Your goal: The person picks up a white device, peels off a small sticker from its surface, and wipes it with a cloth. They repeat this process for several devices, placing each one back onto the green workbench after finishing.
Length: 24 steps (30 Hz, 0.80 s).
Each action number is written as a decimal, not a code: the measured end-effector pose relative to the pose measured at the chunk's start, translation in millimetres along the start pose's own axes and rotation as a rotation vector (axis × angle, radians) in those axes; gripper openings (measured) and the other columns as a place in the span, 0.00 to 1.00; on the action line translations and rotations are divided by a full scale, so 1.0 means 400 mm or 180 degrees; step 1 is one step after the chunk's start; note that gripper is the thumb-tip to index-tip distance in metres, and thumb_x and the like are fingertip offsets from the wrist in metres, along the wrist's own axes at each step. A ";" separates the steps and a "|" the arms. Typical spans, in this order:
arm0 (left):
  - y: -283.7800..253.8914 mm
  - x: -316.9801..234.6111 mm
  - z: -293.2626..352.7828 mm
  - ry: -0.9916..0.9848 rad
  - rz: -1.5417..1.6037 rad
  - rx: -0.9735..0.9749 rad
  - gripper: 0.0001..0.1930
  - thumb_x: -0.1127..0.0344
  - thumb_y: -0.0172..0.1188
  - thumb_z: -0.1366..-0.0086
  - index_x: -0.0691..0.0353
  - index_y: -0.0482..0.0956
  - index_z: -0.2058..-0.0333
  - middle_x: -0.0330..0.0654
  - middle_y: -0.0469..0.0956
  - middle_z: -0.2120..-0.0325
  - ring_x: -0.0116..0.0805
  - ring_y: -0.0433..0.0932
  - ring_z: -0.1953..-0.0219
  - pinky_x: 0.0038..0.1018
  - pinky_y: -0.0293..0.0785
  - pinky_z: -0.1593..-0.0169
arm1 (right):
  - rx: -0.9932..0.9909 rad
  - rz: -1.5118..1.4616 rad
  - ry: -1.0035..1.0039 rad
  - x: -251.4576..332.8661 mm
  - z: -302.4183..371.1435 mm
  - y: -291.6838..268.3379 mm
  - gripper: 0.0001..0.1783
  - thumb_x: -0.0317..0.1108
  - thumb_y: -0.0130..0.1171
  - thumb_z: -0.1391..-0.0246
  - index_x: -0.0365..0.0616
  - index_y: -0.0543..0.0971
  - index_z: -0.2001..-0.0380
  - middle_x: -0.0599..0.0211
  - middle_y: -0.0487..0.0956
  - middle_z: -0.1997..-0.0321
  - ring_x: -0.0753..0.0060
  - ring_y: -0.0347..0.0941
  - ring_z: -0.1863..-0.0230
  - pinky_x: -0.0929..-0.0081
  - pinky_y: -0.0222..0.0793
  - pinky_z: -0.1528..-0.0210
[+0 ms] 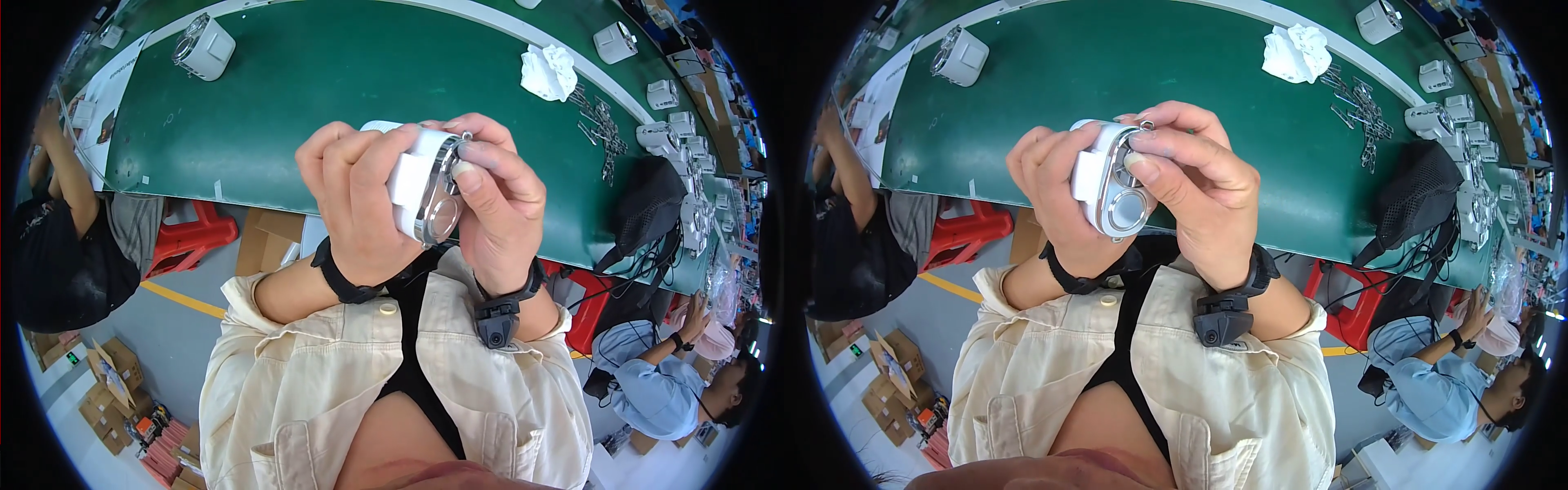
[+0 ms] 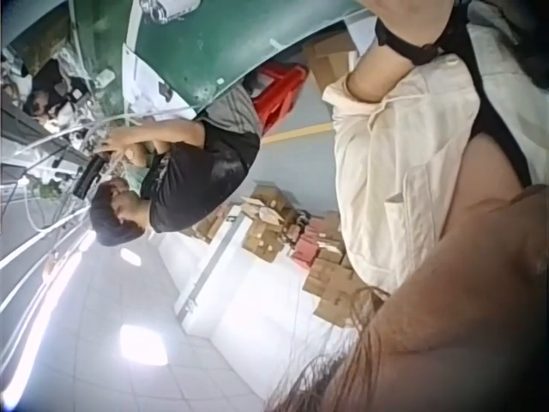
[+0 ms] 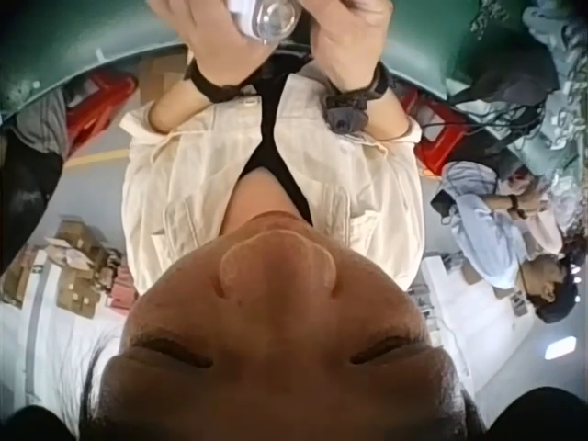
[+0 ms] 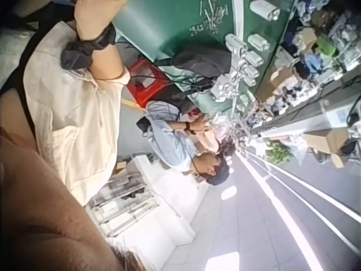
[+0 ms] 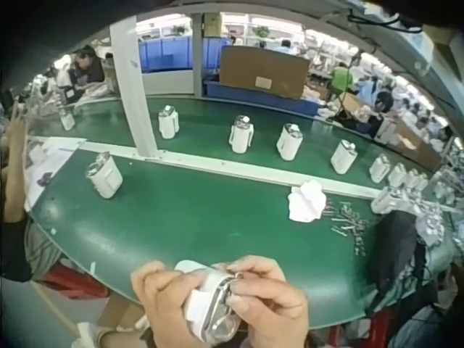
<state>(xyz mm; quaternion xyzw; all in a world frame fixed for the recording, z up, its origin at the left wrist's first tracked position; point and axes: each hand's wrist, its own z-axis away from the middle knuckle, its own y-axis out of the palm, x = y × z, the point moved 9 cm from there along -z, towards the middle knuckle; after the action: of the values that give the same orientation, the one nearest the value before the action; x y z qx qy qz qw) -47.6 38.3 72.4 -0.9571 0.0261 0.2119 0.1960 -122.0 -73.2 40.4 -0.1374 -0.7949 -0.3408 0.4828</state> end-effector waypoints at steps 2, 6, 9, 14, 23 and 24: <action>0.000 -0.001 0.003 0.0043 0.0039 -0.0036 0.30 0.63 0.69 0.57 0.59 0.73 0.52 0.41 0.71 0.61 0.47 0.66 0.58 0.39 0.63 0.54 | 0.0048 -0.0098 0.0063 -0.002 -0.002 0.007 0.12 0.21 0.61 0.47 0.36 0.80 0.57 0.59 0.71 0.48 0.59 0.74 0.48 0.68 0.72 0.46; 0.005 -0.003 0.010 -0.0040 0.0174 0.0136 0.31 0.64 0.70 0.58 0.59 0.72 0.52 0.41 0.71 0.59 0.47 0.65 0.57 0.39 0.63 0.53 | -0.0088 -0.0908 0.0446 -0.015 -0.012 0.020 0.15 0.23 0.58 0.44 0.36 0.76 0.53 0.57 0.73 0.48 0.61 0.74 0.48 0.68 0.70 0.45; 0.032 0.019 0.023 -0.0397 0.0494 0.0447 0.33 0.65 0.73 0.58 0.59 0.69 0.51 0.42 0.69 0.58 0.46 0.65 0.55 0.38 0.63 0.50 | 0.0347 -0.0644 0.0903 -0.042 -0.011 0.019 0.16 0.24 0.55 0.42 0.35 0.74 0.50 0.56 0.74 0.47 0.65 0.74 0.48 0.69 0.69 0.45; 0.046 0.025 0.023 -0.0667 0.0831 0.0683 0.36 0.69 0.74 0.59 0.59 0.66 0.50 0.45 0.67 0.57 0.44 0.66 0.53 0.36 0.64 0.48 | 0.0454 -0.0652 0.0942 -0.036 -0.010 0.028 0.17 0.32 0.55 0.40 0.37 0.73 0.50 0.47 0.72 0.43 0.58 0.71 0.44 0.64 0.67 0.41; 0.061 0.034 0.039 -0.0603 0.1171 0.0564 0.35 0.67 0.74 0.61 0.60 0.68 0.52 0.44 0.69 0.59 0.49 0.66 0.55 0.39 0.64 0.51 | 0.0750 -0.0102 0.0822 -0.015 -0.032 0.026 0.13 0.32 0.56 0.40 0.37 0.77 0.55 0.51 0.74 0.46 0.66 0.72 0.48 0.70 0.68 0.44; 0.067 0.035 0.042 -0.0627 0.1247 0.0646 0.35 0.68 0.74 0.61 0.61 0.67 0.52 0.44 0.69 0.60 0.49 0.66 0.56 0.39 0.65 0.52 | 0.0923 0.0142 0.0768 -0.008 -0.039 0.026 0.12 0.33 0.56 0.40 0.37 0.78 0.56 0.52 0.74 0.46 0.66 0.72 0.48 0.70 0.68 0.44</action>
<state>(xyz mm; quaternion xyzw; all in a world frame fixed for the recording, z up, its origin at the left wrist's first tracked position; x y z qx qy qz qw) -45.2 20.5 42.6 -0.8839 0.2132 0.3344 0.2479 -104.2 -75.7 46.7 -0.0420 -0.7688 -0.2259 0.5968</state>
